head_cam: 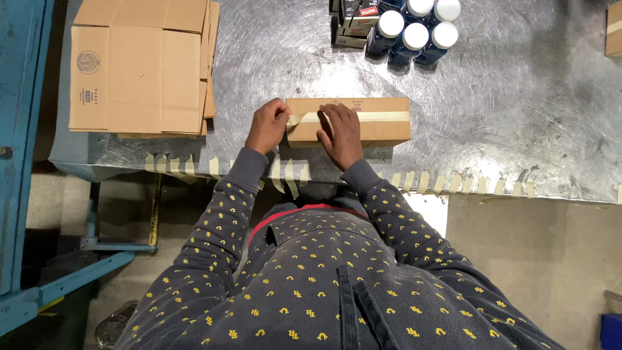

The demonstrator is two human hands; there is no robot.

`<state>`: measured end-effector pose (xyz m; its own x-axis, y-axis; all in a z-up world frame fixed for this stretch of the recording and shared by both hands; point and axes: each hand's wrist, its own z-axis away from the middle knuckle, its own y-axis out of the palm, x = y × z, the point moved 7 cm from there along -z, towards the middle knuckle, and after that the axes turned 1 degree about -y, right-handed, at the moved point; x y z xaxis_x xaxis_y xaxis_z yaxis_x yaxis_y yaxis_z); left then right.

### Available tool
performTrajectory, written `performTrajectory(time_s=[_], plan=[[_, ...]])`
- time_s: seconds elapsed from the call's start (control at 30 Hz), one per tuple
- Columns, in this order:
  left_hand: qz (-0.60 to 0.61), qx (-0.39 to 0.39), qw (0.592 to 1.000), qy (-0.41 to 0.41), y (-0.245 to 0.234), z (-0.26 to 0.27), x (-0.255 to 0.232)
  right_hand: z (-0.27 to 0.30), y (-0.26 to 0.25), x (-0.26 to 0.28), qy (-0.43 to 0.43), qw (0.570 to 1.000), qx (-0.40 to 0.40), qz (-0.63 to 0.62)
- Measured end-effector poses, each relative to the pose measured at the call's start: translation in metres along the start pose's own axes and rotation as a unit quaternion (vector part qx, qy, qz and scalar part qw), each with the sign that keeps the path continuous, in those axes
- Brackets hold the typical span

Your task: The person picks up and opens various cardboard boxes, places smaller boxes and white bottles inside them, and seals the larger boxes using strips of tape.

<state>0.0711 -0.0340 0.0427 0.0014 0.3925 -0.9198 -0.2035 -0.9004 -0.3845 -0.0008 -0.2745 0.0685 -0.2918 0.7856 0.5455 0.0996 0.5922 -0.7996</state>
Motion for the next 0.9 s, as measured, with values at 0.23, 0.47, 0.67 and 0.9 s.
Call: performTrajectory(time_s=[0.23,0.47,0.67,0.9], plan=[[0.011,0.041,0.99,0.134,0.024,0.003,-0.078,-0.012,0.03,-0.051,0.018,0.994,0.028,-0.105],[0.215,0.089,0.968,0.098,0.025,0.027,-0.124,-0.022,-0.063,-0.054,0.042,0.902,-0.028,-0.429],[0.052,0.112,0.986,0.108,0.077,0.029,-0.065,-0.015,-0.154,-0.067,0.057,0.905,-0.149,-0.394],[-0.014,0.091,0.984,0.152,0.083,0.037,-0.075,0.023,-0.214,-0.139,0.137,0.77,-0.262,-0.565]])
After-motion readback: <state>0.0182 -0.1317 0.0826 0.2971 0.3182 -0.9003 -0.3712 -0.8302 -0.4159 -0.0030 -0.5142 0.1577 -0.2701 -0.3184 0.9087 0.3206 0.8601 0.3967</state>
